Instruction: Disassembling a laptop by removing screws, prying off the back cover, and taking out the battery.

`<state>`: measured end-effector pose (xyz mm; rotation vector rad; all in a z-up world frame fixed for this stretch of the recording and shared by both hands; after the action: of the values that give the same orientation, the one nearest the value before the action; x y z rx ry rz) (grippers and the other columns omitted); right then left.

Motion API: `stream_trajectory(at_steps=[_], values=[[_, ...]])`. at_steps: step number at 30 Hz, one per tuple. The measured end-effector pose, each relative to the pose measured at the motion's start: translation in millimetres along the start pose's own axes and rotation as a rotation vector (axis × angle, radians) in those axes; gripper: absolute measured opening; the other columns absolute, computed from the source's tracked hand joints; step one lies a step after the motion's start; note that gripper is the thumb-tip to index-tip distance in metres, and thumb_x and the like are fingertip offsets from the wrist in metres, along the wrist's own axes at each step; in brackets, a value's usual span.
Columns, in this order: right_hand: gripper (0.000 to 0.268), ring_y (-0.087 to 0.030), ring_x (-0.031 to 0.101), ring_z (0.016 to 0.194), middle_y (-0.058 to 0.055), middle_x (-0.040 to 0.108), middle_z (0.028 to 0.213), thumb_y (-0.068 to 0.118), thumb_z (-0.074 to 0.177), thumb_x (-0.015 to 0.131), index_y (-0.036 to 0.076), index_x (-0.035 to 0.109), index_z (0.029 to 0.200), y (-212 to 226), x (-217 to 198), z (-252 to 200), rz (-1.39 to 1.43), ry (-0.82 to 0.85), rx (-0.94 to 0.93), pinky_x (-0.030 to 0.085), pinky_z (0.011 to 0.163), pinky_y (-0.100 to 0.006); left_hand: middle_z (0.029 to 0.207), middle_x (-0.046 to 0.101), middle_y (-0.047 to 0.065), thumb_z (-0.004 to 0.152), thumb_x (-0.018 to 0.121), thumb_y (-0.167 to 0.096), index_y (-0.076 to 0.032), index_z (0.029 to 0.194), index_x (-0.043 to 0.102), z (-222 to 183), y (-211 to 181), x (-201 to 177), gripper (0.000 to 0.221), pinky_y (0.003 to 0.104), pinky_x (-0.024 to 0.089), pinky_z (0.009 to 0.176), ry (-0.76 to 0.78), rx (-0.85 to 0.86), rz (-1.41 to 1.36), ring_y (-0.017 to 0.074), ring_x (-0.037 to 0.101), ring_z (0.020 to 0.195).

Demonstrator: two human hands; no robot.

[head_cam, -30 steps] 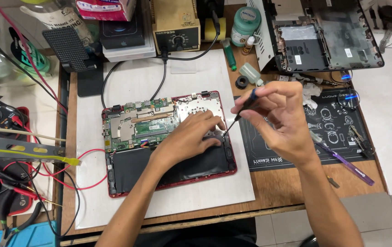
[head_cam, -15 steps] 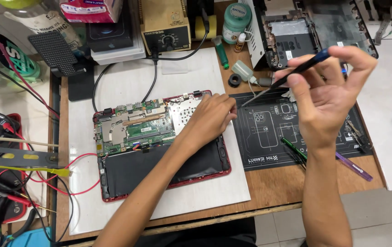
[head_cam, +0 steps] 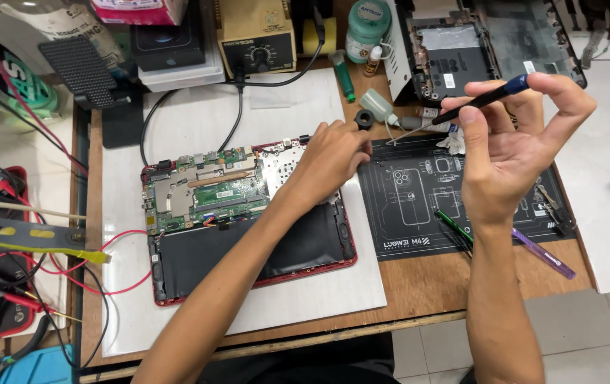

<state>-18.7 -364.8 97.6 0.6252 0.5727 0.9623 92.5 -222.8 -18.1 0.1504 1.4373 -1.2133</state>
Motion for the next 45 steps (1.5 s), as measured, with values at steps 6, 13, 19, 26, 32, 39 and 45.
stream_trajectory(at_steps=[6, 13, 19, 26, 32, 39, 45], values=[[0.043, -0.041, 0.07, 0.097, -0.024, 0.05, 0.121, -0.011, 0.118, 0.051, 0.018, 0.025, 0.137, 0.5, 24.3, -7.5, 0.045, 0.022, 0.05, 0.061, 0.088, -0.041, 0.091, 0.066, 0.004, 0.098, 0.057, -0.013, -0.013, 0.093, 0.074, -51.8, 17.3, -75.8, 0.018, 0.038, 0.046, 0.08, -0.065, -0.127, -0.238, 0.0228, 0.066, 0.082], [0.044, -0.031, 0.06, 0.105, -0.02, 0.048, 0.122, -0.013, 0.117, 0.052, 0.014, 0.027, 0.14, 6.2, 74.3, -18.9, 0.224, 0.106, 0.052, 0.067, 0.099, -0.049, 0.093, 0.068, -0.001, 0.099, 0.062, -0.016, -0.013, 0.096, 0.072, -142.8, 38.2, -127.7, 0.011, 0.029, 0.042, 0.072, -0.203, -0.268, -0.295, 0.0119, 0.048, 0.065], [0.043, -0.028, 0.061, 0.108, -0.019, 0.051, 0.116, -0.008, 0.112, 0.057, 0.013, 0.029, 0.137, 12.9, 110.2, -20.9, 0.274, 0.194, 0.103, 0.069, 0.095, -0.049, 0.088, 0.064, -0.001, 0.099, 0.064, -0.012, -0.01, 0.095, 0.073, -190.3, 53.0, -137.8, 0.01, 0.026, 0.04, 0.07, -0.265, -0.372, -0.365, 0.0108, 0.05, 0.071], [0.043, -0.036, 0.073, 0.086, -0.023, 0.056, 0.115, -0.009, 0.109, 0.058, 0.011, 0.029, 0.134, 21.8, 152.7, -20.1, 0.378, 0.305, 0.131, 0.068, 0.077, -0.041, 0.091, 0.068, -0.001, 0.1, 0.062, -0.015, -0.01, 0.092, 0.07, -210.6, 52.8, -149.6, 0.012, 0.025, 0.039, 0.068, -0.277, -0.365, -0.438, 0.01, 0.053, 0.076], [0.041, -0.037, 0.075, 0.086, -0.023, 0.057, 0.113, -0.007, 0.107, 0.058, 0.01, 0.03, 0.132, 34.5, 180.0, -25.7, 0.469, 0.371, 0.135, 0.071, 0.077, -0.043, 0.101, 0.07, 0.002, 0.101, 0.062, -0.016, -0.008, 0.101, 0.072, -230.2, 57.4, -162.5, 0.013, 0.024, 0.045, 0.084, -0.313, -0.416, -0.584, 0.0107, 0.062, 0.094], [0.043, -0.036, 0.076, 0.087, -0.022, 0.058, 0.112, -0.011, 0.105, 0.059, 0.008, 0.032, 0.133, 53.0, 216.8, -39.7, 0.57, 0.444, 0.095, 0.07, 0.08, -0.037, 0.103, 0.073, 0.0, 0.1, 0.063, -0.018, -0.009, 0.103, 0.072, -254.7, 60.9, -172.3, 0.014, 0.023, 0.047, 0.091, -0.408, -0.447, -0.584, 0.0098, 0.064, 0.103], [0.048, -0.034, 0.077, 0.094, -0.02, 0.057, 0.115, -0.015, 0.103, 0.059, 0.01, 0.032, 0.133, 68.6, 240.6, -52.4, 0.586, 0.542, 0.004, 0.067, 0.084, -0.034, 0.111, 0.073, 0.002, 0.103, 0.055, -0.028, -0.009, 0.111, 0.073, -268.2, 46.6, -181.8, 0.028, 0.025, 0.049, 0.094, -0.371, -0.458, -0.603, 0.0119, 0.066, 0.108]])
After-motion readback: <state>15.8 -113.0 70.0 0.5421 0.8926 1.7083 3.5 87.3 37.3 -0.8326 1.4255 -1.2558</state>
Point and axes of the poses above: each hand's wrist, its own z-axis towards the middle knuckle, its own x-axis out of the palm, y = z × x, the point moved 3 cm from there along z, towards the middle knuckle
